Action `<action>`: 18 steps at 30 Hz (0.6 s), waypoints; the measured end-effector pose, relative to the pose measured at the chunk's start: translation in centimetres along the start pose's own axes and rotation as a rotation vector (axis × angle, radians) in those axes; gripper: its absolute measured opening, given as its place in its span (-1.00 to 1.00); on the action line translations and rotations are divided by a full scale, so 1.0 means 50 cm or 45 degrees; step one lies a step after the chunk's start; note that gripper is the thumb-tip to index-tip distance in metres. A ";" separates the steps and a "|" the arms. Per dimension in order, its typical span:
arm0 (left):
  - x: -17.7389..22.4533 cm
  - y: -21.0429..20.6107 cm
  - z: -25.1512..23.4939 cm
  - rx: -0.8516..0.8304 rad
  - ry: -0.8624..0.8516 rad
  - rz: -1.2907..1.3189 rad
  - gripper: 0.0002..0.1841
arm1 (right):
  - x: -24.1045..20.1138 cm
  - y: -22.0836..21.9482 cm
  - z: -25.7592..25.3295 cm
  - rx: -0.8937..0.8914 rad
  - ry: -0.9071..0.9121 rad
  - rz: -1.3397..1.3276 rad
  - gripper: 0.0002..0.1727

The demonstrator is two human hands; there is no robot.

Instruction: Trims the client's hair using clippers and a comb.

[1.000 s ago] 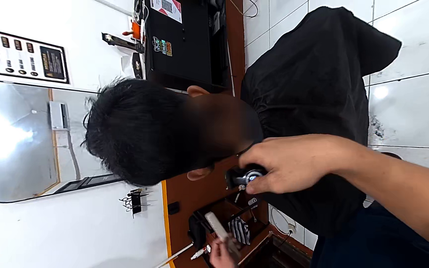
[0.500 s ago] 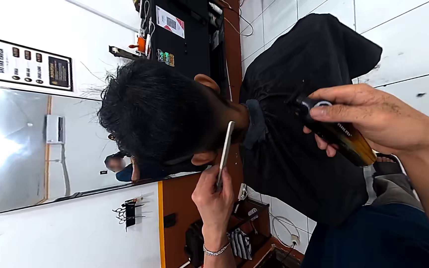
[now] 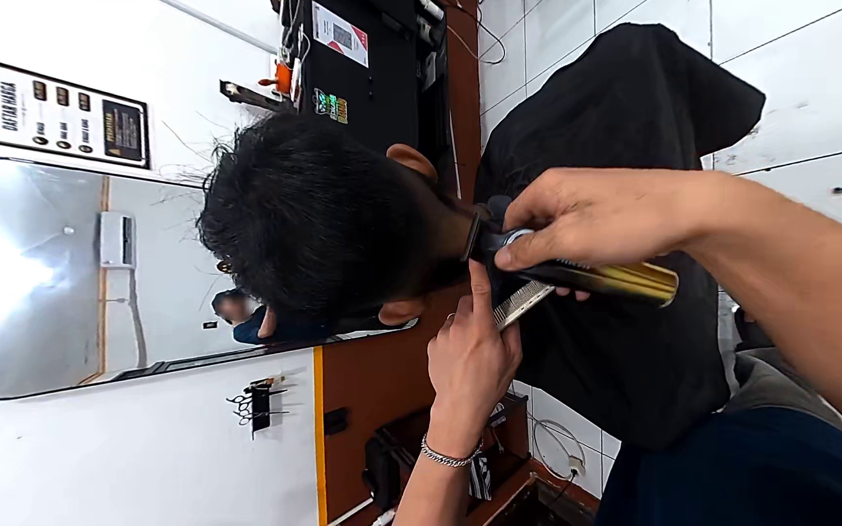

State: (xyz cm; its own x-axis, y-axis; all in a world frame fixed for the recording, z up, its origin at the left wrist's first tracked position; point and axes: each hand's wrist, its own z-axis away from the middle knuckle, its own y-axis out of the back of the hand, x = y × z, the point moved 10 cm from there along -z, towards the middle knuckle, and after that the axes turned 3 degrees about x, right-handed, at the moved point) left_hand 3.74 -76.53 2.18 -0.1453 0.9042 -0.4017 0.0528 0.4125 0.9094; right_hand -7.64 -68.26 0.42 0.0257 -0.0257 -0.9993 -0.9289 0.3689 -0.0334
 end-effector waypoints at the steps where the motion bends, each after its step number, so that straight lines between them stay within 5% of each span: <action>1: -0.001 -0.009 0.000 -0.040 0.027 -0.022 -0.29 | 0.000 -0.008 -0.011 -0.037 -0.014 0.061 -0.63; 5: 0.005 -0.028 0.005 -0.054 0.042 -0.044 -0.51 | -0.008 -0.023 -0.042 -0.112 -0.005 0.172 -0.56; 18: 0.012 -0.031 0.005 -0.037 0.085 -0.049 -0.60 | -0.025 -0.008 -0.068 -0.108 0.003 0.308 -0.53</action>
State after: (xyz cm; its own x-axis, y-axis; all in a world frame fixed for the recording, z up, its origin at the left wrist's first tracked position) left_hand 3.81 -76.61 0.50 -0.2122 0.8780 -0.4291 0.0174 0.4424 0.8967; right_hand -8.57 -71.52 1.73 -0.2019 0.0521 -0.9780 -0.9354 0.2856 0.2084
